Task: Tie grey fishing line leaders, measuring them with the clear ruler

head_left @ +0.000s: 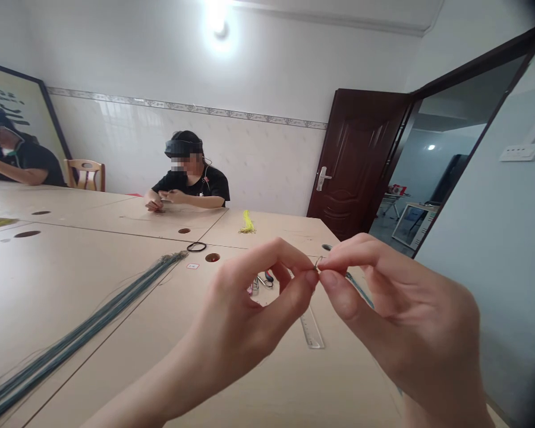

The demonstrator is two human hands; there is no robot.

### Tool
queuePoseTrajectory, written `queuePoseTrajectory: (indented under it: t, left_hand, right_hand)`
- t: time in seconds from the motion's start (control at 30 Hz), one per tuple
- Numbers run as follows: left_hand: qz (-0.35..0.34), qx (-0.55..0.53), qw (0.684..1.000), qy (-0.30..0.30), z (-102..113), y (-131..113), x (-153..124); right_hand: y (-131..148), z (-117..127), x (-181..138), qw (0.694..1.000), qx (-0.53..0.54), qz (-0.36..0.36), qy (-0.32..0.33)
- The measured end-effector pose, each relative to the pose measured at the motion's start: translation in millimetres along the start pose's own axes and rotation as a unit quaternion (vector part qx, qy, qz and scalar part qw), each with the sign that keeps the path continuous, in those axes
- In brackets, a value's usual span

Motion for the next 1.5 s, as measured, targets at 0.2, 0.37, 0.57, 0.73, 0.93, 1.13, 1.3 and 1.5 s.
queuePoseTrajectory:
  t: [0.2, 0.37, 0.57, 0.73, 0.93, 1.13, 1.3, 1.5]
  left_hand:
    - [-0.038, 0.088, 0.995, 0.002, -0.4, -3.0, 0.6]
    - [-0.043, 0.120, 0.991, 0.040, 2.7, -4.2, -0.2]
    - [-0.024, 0.142, 0.986, 0.084, 1.7, -5.8, -1.4]
    - [-0.017, 0.109, 0.990, 0.093, -1.4, -7.3, -0.9]
    - [0.011, 0.010, 0.993, 0.114, 1.4, -6.4, 0.6]
    - [0.059, -0.082, 0.984, 0.146, 4.0, -3.2, 0.8]
    - [0.081, -0.166, 0.969, 0.163, 4.5, -1.2, 1.3]
    - [0.082, -0.212, 0.960, 0.164, 4.1, -1.2, 4.0]
  right_hand:
    - [-0.7, 1.9, 2.4, 0.998, -0.061, 0.000, -0.014]
    - [-4.0, 4.5, 3.8, 0.996, -0.091, -0.012, 0.013]
    - [-10.1, 9.0, 3.5, 0.995, -0.066, -0.011, 0.080]
    - [-9.6, 8.8, 5.1, 0.991, -0.092, -0.004, 0.094]
    - [-11.7, 9.1, 2.9, 0.986, -0.105, 0.025, 0.128]
    - [-11.7, 10.2, 1.6, 0.980, -0.097, 0.054, 0.164]
    - [-14.0, 10.4, 0.9, 0.976, -0.083, 0.057, 0.192]
    - [-14.4, 10.4, 0.0, 0.976, -0.068, 0.052, 0.199]
Point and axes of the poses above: each hand's wrist, its own x-axis towards the middle knuckle, its own z-axis out of the back of the hand, y = z × x, the point moved 2 cm from there along x, towards the middle knuckle, and after that the axes turned 12 degrees about -z, right-handed, at the moved point
